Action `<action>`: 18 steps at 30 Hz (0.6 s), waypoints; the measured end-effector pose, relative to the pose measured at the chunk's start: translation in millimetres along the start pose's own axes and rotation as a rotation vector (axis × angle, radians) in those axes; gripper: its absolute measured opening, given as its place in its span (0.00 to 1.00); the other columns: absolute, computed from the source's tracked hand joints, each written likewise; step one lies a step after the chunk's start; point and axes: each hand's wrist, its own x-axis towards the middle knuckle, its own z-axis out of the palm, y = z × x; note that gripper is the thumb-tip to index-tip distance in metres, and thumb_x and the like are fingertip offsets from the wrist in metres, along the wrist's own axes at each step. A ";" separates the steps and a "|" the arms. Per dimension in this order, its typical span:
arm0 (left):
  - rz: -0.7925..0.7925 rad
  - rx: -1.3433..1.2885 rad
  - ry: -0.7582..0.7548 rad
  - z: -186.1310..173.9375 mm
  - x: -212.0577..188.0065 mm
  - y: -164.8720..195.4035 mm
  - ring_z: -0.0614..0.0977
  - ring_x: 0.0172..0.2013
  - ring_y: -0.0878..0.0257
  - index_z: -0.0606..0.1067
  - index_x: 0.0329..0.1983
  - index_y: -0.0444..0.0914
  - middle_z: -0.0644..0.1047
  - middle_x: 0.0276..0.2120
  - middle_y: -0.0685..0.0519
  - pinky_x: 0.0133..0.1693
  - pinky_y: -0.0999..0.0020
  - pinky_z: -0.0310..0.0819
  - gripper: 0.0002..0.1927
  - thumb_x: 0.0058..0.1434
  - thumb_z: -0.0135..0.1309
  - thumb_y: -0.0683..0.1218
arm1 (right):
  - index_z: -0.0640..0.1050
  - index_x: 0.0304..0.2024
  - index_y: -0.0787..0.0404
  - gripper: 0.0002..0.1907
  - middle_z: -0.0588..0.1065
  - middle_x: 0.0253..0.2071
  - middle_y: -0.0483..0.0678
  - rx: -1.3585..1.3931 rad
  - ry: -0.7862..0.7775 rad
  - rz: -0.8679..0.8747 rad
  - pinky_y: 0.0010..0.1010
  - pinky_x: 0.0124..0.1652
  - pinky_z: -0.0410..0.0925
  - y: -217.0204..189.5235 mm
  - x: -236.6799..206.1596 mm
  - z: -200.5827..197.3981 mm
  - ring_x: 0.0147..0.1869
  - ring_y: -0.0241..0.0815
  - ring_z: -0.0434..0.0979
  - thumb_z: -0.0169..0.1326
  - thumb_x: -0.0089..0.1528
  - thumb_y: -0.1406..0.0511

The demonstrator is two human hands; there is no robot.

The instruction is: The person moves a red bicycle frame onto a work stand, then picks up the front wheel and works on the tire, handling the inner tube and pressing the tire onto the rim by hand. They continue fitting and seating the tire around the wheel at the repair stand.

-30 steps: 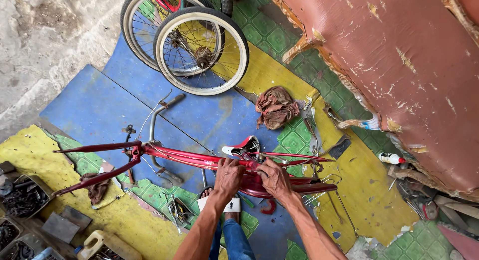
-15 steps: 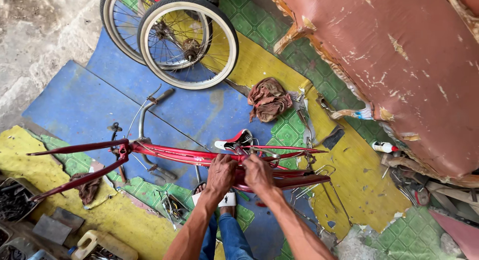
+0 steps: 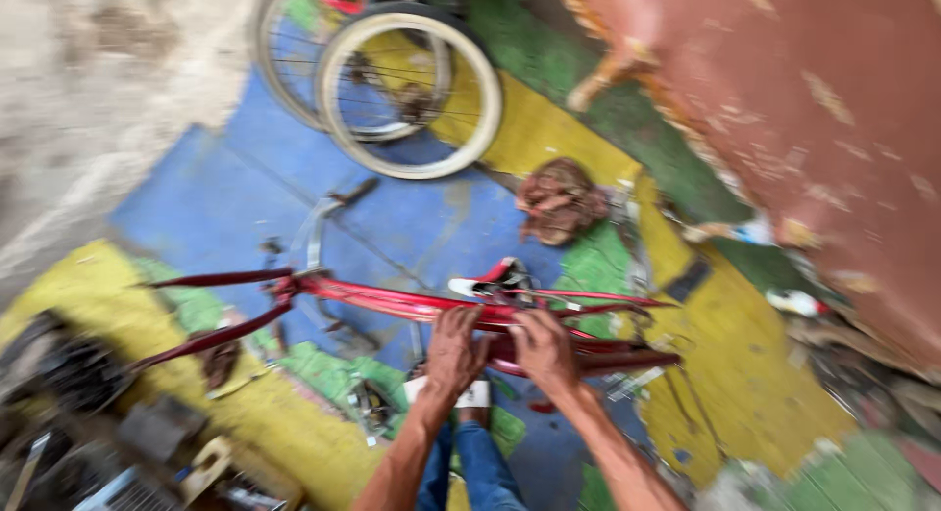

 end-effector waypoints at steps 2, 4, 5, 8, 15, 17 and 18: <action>-0.040 0.019 0.069 -15.9 -9.8 -3.9 0.71 0.61 0.42 0.72 0.61 0.35 0.75 0.56 0.40 0.65 0.45 0.56 0.28 0.58 0.60 0.48 | 0.80 0.46 0.65 0.10 0.79 0.43 0.57 0.023 -0.019 0.003 0.42 0.45 0.73 -4.5 -1.7 2.2 0.47 0.58 0.81 0.57 0.62 0.69; -0.105 0.022 0.134 -33.1 -18.9 -8.8 0.69 0.61 0.40 0.72 0.61 0.34 0.74 0.56 0.40 0.64 0.44 0.56 0.29 0.59 0.62 0.50 | 0.80 0.47 0.66 0.12 0.79 0.44 0.57 0.023 -0.035 -0.043 0.42 0.47 0.73 -13.2 2.4 7.2 0.48 0.58 0.80 0.57 0.62 0.67; -0.133 0.039 0.176 -41.5 -22.0 -12.3 0.70 0.61 0.40 0.72 0.61 0.35 0.75 0.56 0.40 0.63 0.46 0.58 0.28 0.59 0.61 0.50 | 0.79 0.47 0.67 0.13 0.79 0.46 0.58 0.023 -0.035 -0.086 0.42 0.48 0.73 -18.8 6.4 10.3 0.49 0.59 0.80 0.58 0.62 0.65; -0.289 0.049 0.327 -67.5 -33.9 -28.6 0.73 0.59 0.42 0.73 0.60 0.36 0.75 0.55 0.41 0.61 0.50 0.63 0.26 0.60 0.60 0.50 | 0.79 0.47 0.67 0.17 0.78 0.48 0.60 -0.020 -0.102 -0.157 0.43 0.51 0.72 -36.8 23.8 23.4 0.52 0.60 0.80 0.58 0.62 0.61; -1.052 -0.285 0.990 -148.2 -31.9 -107.7 0.73 0.47 0.52 0.67 0.55 0.29 0.71 0.47 0.41 0.53 0.58 0.68 0.38 0.54 0.70 0.58 | 0.75 0.59 0.62 0.34 0.76 0.54 0.61 -0.235 -0.616 0.038 0.46 0.56 0.69 -54.0 69.6 58.7 0.59 0.62 0.76 0.60 0.58 0.48; -0.940 -0.525 1.179 -175.4 -27.4 -131.5 0.75 0.45 0.60 0.67 0.52 0.33 0.72 0.46 0.47 0.50 0.64 0.70 0.35 0.53 0.71 0.57 | 0.72 0.62 0.61 0.40 0.75 0.55 0.62 -0.294 -0.752 0.083 0.46 0.59 0.68 -51.8 80.0 67.6 0.61 0.61 0.75 0.63 0.55 0.46; -0.815 -0.779 1.228 -186.6 -26.6 -141.7 0.77 0.44 0.65 0.68 0.50 0.38 0.74 0.46 0.52 0.49 0.70 0.74 0.31 0.52 0.69 0.56 | 0.71 0.63 0.61 0.44 0.75 0.56 0.63 -0.323 -0.818 0.109 0.45 0.60 0.68 -50.8 84.1 71.7 0.62 0.61 0.74 0.64 0.53 0.44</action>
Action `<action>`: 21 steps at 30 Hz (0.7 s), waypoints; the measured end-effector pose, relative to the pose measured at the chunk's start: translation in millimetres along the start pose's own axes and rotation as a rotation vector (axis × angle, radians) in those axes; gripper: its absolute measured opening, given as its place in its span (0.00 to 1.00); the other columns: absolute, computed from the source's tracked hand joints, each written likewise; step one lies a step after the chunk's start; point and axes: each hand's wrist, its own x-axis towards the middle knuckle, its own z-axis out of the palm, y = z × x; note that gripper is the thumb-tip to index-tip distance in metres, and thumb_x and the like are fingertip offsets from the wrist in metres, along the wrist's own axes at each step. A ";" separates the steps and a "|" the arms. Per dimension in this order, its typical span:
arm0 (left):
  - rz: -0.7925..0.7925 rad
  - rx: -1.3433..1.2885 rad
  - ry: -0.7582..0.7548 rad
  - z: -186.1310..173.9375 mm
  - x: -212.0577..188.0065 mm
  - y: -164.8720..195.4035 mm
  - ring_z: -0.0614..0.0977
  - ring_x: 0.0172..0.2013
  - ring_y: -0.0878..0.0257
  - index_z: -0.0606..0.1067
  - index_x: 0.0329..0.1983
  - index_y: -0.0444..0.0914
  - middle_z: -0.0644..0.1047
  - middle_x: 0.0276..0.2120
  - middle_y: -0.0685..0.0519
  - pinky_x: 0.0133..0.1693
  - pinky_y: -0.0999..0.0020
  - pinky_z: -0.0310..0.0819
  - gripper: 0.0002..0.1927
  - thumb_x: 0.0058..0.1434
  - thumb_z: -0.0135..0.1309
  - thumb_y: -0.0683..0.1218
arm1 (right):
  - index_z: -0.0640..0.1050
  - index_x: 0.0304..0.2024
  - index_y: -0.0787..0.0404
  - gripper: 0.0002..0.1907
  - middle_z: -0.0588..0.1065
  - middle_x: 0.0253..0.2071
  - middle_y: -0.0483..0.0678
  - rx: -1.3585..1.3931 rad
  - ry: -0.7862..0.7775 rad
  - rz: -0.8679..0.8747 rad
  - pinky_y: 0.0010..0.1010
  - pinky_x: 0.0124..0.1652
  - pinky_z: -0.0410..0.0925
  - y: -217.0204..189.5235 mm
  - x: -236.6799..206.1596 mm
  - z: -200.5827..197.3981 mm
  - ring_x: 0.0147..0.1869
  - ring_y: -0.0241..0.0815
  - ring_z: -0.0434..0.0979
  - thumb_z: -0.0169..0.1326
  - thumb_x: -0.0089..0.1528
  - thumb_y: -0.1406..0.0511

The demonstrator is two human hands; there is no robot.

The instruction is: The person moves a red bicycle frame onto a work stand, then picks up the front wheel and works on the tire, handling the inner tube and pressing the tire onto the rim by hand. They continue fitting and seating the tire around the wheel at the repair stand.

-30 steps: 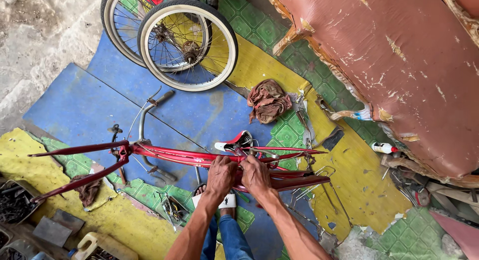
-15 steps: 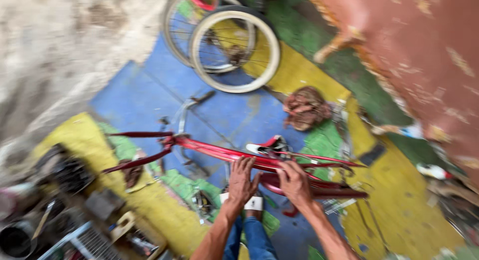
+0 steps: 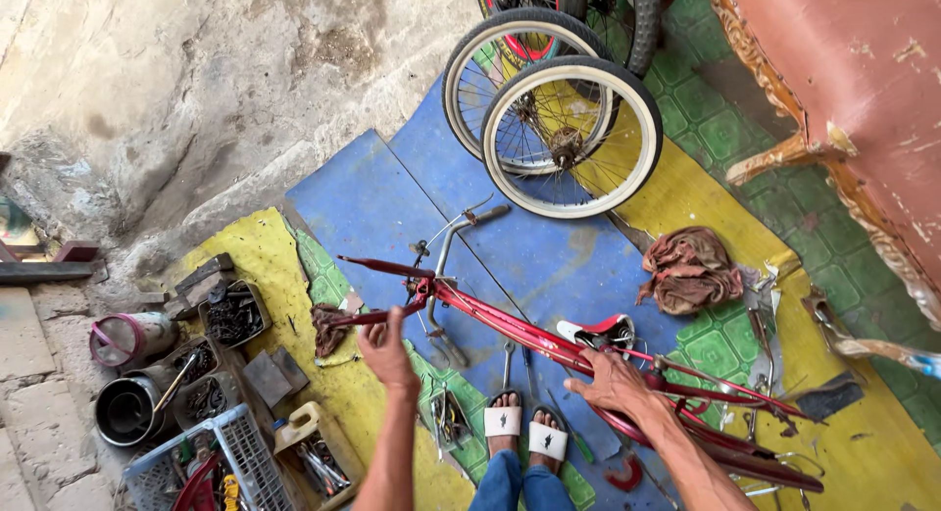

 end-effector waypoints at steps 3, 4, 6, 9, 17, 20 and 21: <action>-0.220 -0.088 0.049 1.6 27.9 6.5 0.69 0.35 0.62 0.67 0.47 0.34 0.71 0.39 0.49 0.36 0.65 0.59 0.29 0.59 0.71 0.54 | 0.71 0.63 0.62 0.45 0.74 0.57 0.64 -0.109 -0.066 0.057 0.46 0.60 0.67 -1.7 15.9 1.2 0.63 0.61 0.74 0.66 0.52 0.43; -0.149 -0.036 0.032 3.9 31.9 5.7 0.70 0.36 0.62 0.68 0.47 0.32 0.72 0.39 0.49 0.38 0.65 0.63 0.29 0.59 0.71 0.55 | 0.74 0.59 0.60 0.40 0.74 0.57 0.63 -0.130 -0.090 0.093 0.47 0.60 0.68 -1.9 20.2 2.1 0.62 0.60 0.74 0.64 0.54 0.43; -0.008 0.061 -0.006 9.3 34.4 1.0 0.73 0.38 0.63 0.69 0.46 0.29 0.72 0.39 0.50 0.43 0.64 0.70 0.30 0.61 0.70 0.55 | 0.80 0.52 0.58 0.32 0.75 0.57 0.61 -0.176 -0.134 0.166 0.48 0.59 0.69 -1.9 26.7 3.4 0.62 0.59 0.76 0.59 0.58 0.42; 0.055 0.225 0.084 19.0 30.6 -8.4 0.74 0.38 0.61 0.63 0.50 0.33 0.72 0.39 0.49 0.42 0.63 0.72 0.31 0.61 0.64 0.58 | 0.81 0.51 0.56 0.29 0.76 0.54 0.62 -0.158 -0.158 0.210 0.48 0.58 0.70 0.4 32.9 4.3 0.59 0.60 0.77 0.60 0.58 0.43; 0.192 0.316 0.097 17.4 33.8 -7.3 0.75 0.41 0.59 0.61 0.55 0.30 0.70 0.42 0.47 0.45 0.59 0.74 0.35 0.64 0.61 0.61 | 0.81 0.49 0.57 0.28 0.80 0.49 0.58 -0.114 -0.177 0.203 0.47 0.55 0.72 7.8 43.0 6.7 0.56 0.58 0.80 0.62 0.56 0.47; 0.124 0.209 -0.022 13.2 44.7 -4.3 0.75 0.39 0.61 0.70 0.43 0.28 0.75 0.38 0.48 0.44 0.57 0.72 0.27 0.66 0.59 0.59 | 0.82 0.49 0.57 0.27 0.80 0.48 0.58 -0.100 -0.194 0.238 0.46 0.55 0.72 6.0 44.5 5.2 0.55 0.58 0.81 0.62 0.56 0.47; 0.060 0.177 -0.075 12.8 48.6 -3.9 0.75 0.37 0.62 0.76 0.36 0.27 0.78 0.35 0.49 0.44 0.57 0.70 0.26 0.68 0.57 0.58 | 0.81 0.50 0.57 0.27 0.80 0.48 0.58 -0.092 -0.193 0.252 0.46 0.55 0.72 5.2 44.4 4.4 0.55 0.58 0.81 0.62 0.56 0.47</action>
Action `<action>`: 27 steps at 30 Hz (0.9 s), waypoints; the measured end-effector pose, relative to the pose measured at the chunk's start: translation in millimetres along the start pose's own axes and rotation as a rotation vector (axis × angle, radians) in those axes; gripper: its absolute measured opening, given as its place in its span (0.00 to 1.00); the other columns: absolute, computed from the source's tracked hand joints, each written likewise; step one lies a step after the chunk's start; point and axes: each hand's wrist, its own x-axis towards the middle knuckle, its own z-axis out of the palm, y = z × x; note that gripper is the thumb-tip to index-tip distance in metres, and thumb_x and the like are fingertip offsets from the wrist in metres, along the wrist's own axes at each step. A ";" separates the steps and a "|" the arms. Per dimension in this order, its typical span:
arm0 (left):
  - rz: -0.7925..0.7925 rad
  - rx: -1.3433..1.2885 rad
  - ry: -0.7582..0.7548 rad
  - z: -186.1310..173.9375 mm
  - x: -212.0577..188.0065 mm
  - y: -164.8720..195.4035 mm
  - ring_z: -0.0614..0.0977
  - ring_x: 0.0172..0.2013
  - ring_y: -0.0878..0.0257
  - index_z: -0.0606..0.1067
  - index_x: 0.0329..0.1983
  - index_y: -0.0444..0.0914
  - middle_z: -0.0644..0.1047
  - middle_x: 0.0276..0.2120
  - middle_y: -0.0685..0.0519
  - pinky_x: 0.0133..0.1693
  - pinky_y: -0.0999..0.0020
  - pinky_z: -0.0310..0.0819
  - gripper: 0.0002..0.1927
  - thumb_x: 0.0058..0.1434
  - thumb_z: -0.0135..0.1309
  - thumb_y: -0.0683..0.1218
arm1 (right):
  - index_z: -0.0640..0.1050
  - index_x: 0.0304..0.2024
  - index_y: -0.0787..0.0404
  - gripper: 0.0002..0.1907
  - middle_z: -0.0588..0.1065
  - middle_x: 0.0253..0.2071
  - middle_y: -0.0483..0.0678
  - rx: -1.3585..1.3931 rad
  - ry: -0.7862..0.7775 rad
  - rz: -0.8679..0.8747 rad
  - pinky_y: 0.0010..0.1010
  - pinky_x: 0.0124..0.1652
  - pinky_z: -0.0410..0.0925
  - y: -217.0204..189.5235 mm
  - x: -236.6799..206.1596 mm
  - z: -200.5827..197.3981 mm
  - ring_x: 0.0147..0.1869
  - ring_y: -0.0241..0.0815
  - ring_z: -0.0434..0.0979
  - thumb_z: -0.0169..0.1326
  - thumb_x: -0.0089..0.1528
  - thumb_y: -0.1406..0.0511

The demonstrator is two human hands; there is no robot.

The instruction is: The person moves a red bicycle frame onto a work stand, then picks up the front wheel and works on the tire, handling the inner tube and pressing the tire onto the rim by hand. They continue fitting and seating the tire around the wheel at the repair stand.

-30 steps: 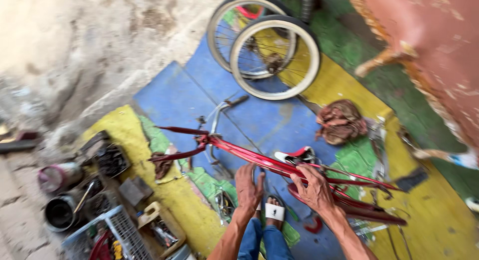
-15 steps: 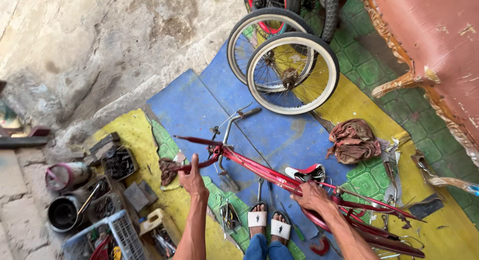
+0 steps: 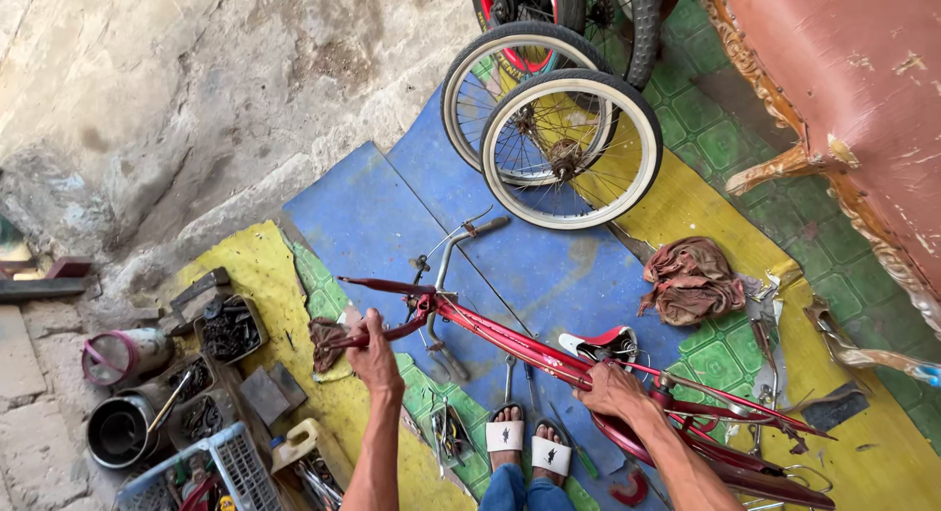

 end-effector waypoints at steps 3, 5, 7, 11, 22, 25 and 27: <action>-0.083 -0.109 -0.041 -3.0 7.7 -0.8 0.75 0.30 0.61 0.79 0.25 0.31 0.83 0.33 0.51 0.39 0.55 0.69 0.25 0.68 0.55 0.56 | 0.82 0.49 0.56 0.27 0.80 0.49 0.58 0.013 0.027 -0.002 0.46 0.55 0.72 -0.8 -3.0 -1.3 0.56 0.58 0.80 0.61 0.56 0.47; 0.068 -0.148 -0.146 -4.8 9.4 -0.5 0.79 0.35 0.62 0.78 0.25 0.31 0.81 0.28 0.47 0.49 0.59 0.72 0.26 0.72 0.54 0.56 | 0.83 0.48 0.55 0.26 0.80 0.50 0.58 0.013 0.026 -0.008 0.46 0.55 0.72 -0.5 -5.4 -0.5 0.56 0.58 0.80 0.61 0.56 0.47; 0.143 -0.147 -0.219 -5.9 9.4 2.2 0.81 0.36 0.62 0.77 0.24 0.31 0.80 0.24 0.46 0.55 0.62 0.72 0.28 0.75 0.54 0.56 | 0.82 0.49 0.55 0.26 0.79 0.50 0.58 0.016 0.078 -0.026 0.46 0.55 0.72 0.0 -7.4 1.1 0.56 0.58 0.80 0.62 0.55 0.47; -0.041 -0.053 -0.230 -13.5 0.0 17.1 0.76 0.31 0.64 0.78 0.26 0.32 0.80 0.27 0.50 0.50 0.59 0.67 0.25 0.74 0.53 0.54 | 0.82 0.49 0.55 0.26 0.79 0.50 0.59 -0.017 0.137 -0.064 0.48 0.54 0.73 -1.1 -15.7 3.3 0.56 0.60 0.79 0.60 0.57 0.46; 0.158 -0.070 -0.384 -60.8 -36.3 58.6 0.81 0.30 0.63 0.75 0.22 0.32 0.78 0.21 0.49 0.63 0.55 0.70 0.28 0.75 0.50 0.55 | 0.81 0.48 0.53 0.29 0.80 0.47 0.55 -0.060 0.150 -0.007 0.50 0.51 0.73 24.6 -95.7 2.2 0.52 0.58 0.81 0.61 0.55 0.42; 0.169 -0.058 -0.401 -76.7 -54.0 76.6 0.82 0.34 0.63 0.78 0.24 0.32 0.80 0.22 0.49 0.63 0.51 0.69 0.27 0.74 0.49 0.54 | 0.81 0.45 0.55 0.28 0.80 0.44 0.55 -0.068 0.148 -0.023 0.50 0.49 0.73 39.4 -131.9 1.1 0.51 0.57 0.81 0.60 0.56 0.42; 0.169 -0.110 -0.460 -87.3 -67.8 89.8 0.79 0.27 0.61 0.77 0.23 0.33 0.79 0.21 0.48 0.65 0.51 0.69 0.27 0.74 0.49 0.54 | 0.81 0.43 0.55 0.25 0.80 0.42 0.54 -0.082 0.168 -0.082 0.49 0.47 0.73 50.5 -159.6 0.6 0.49 0.57 0.80 0.58 0.57 0.44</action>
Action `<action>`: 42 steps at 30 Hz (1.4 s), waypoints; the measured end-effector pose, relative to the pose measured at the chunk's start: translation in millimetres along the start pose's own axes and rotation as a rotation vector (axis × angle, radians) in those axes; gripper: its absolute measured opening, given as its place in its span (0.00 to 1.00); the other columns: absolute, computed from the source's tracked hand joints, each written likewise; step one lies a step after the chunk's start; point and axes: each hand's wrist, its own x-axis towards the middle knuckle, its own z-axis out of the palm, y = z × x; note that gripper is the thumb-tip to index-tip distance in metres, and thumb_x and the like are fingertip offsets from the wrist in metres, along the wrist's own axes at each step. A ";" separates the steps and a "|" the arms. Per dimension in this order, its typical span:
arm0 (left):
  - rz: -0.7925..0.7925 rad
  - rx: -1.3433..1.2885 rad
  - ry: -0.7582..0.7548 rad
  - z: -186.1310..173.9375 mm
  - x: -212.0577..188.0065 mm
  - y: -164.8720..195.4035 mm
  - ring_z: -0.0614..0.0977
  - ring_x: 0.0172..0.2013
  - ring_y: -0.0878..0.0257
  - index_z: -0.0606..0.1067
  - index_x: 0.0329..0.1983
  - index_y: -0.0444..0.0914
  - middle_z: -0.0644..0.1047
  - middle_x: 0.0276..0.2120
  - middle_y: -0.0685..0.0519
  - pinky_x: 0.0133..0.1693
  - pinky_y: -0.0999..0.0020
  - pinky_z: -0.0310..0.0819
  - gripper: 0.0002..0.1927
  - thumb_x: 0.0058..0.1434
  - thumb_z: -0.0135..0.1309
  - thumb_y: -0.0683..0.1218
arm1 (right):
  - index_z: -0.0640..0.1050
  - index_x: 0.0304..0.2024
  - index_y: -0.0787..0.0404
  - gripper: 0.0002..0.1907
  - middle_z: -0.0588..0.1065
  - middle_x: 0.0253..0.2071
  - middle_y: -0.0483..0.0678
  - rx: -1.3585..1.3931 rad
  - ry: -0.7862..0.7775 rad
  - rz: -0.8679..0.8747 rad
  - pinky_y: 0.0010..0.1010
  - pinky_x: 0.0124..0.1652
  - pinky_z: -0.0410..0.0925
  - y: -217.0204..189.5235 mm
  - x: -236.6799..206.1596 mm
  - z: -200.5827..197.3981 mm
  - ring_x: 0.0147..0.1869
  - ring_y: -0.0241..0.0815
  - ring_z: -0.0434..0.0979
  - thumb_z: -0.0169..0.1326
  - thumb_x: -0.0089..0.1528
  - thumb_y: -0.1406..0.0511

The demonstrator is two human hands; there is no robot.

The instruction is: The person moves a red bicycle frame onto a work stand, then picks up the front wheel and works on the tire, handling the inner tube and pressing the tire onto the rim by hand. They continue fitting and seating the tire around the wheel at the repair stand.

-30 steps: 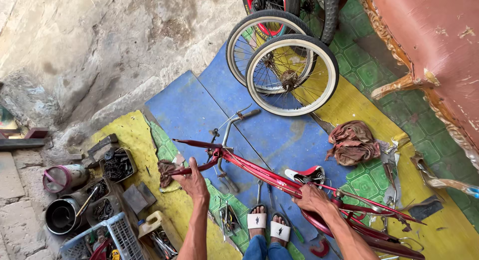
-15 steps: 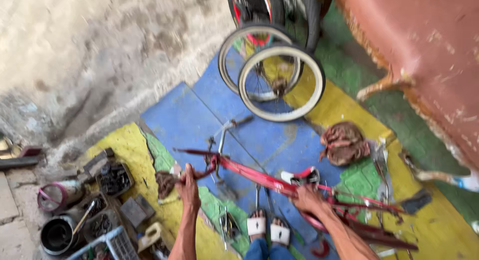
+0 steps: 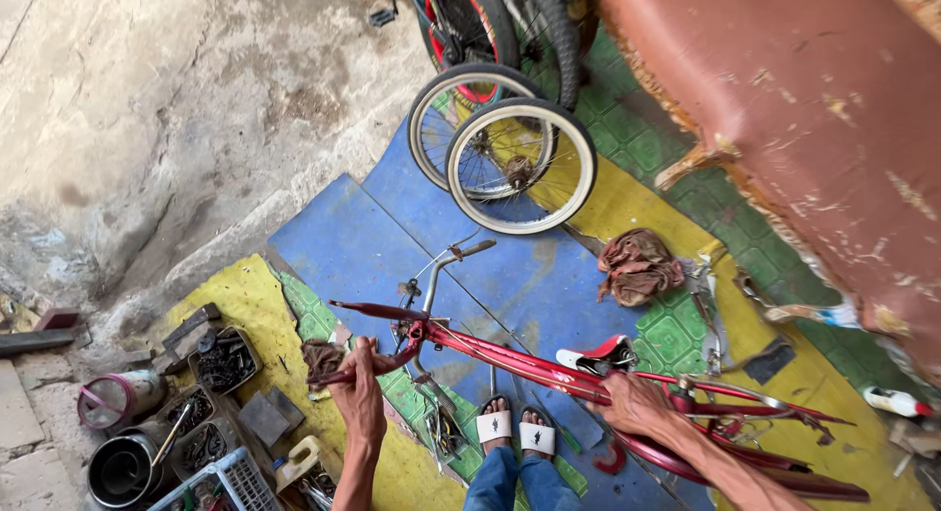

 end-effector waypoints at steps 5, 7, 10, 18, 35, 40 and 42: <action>-0.008 0.094 0.006 2.7 -24.9 53.6 0.81 0.31 0.63 0.79 0.23 0.34 0.81 0.23 0.49 0.42 0.56 0.74 0.24 0.72 0.48 0.52 | 0.81 0.42 0.55 0.23 0.79 0.34 0.55 0.066 0.033 0.025 0.48 0.43 0.72 14.6 -79.6 -11.3 0.42 0.57 0.82 0.59 0.56 0.47; 0.050 0.052 0.006 11.4 -35.1 78.9 0.79 0.25 0.64 0.77 0.22 0.36 0.79 0.22 0.50 0.31 0.61 0.75 0.24 0.72 0.49 0.52 | 0.81 0.40 0.55 0.21 0.80 0.31 0.53 0.118 0.016 0.069 0.47 0.42 0.73 16.0 -110.3 -17.4 0.39 0.55 0.83 0.59 0.56 0.48; 0.204 0.033 -0.038 21.0 -49.8 117.3 0.76 0.23 0.67 0.74 0.19 0.36 0.76 0.20 0.51 0.23 0.69 0.68 0.26 0.74 0.49 0.51 | 0.82 0.37 0.58 0.22 0.79 0.28 0.53 0.153 0.032 0.056 0.47 0.40 0.72 19.6 -164.5 -21.7 0.36 0.53 0.82 0.61 0.56 0.48; 0.125 -0.228 -0.254 48.8 -76.1 188.4 0.66 0.13 0.71 0.68 0.16 0.38 0.67 0.12 0.57 0.17 0.71 0.55 0.27 0.73 0.52 0.51 | 0.84 0.41 0.51 0.19 0.77 0.23 0.49 0.278 -0.037 0.144 0.41 0.39 0.73 29.5 -266.0 -16.1 0.30 0.45 0.81 0.60 0.57 0.48; 0.174 -0.215 -0.468 175.7 -233.7 282.2 0.62 0.17 0.74 0.65 0.17 0.37 0.65 0.14 0.60 0.20 0.72 0.50 0.29 0.74 0.51 0.55 | 0.79 0.32 0.63 0.21 0.69 0.18 0.53 0.524 0.194 0.300 0.44 0.31 0.67 80.7 -450.2 99.9 0.23 0.46 0.69 0.60 0.60 0.51; 0.259 -0.242 -0.603 209.5 -306.4 284.1 0.62 0.19 0.74 0.66 0.19 0.38 0.66 0.16 0.59 0.23 0.72 0.50 0.27 0.76 0.50 0.51 | 0.80 0.30 0.63 0.24 0.74 0.19 0.51 0.609 0.262 0.445 0.43 0.32 0.70 86.8 -518.2 149.6 0.24 0.44 0.76 0.60 0.59 0.47; 0.241 -0.373 -0.700 221.9 -343.2 285.1 0.61 0.20 0.73 0.64 0.20 0.39 0.65 0.18 0.59 0.24 0.72 0.49 0.26 0.77 0.52 0.48 | 0.79 0.29 0.66 0.29 0.73 0.19 0.53 0.595 0.269 0.554 0.43 0.32 0.70 87.3 -550.7 181.4 0.25 0.46 0.75 0.60 0.60 0.45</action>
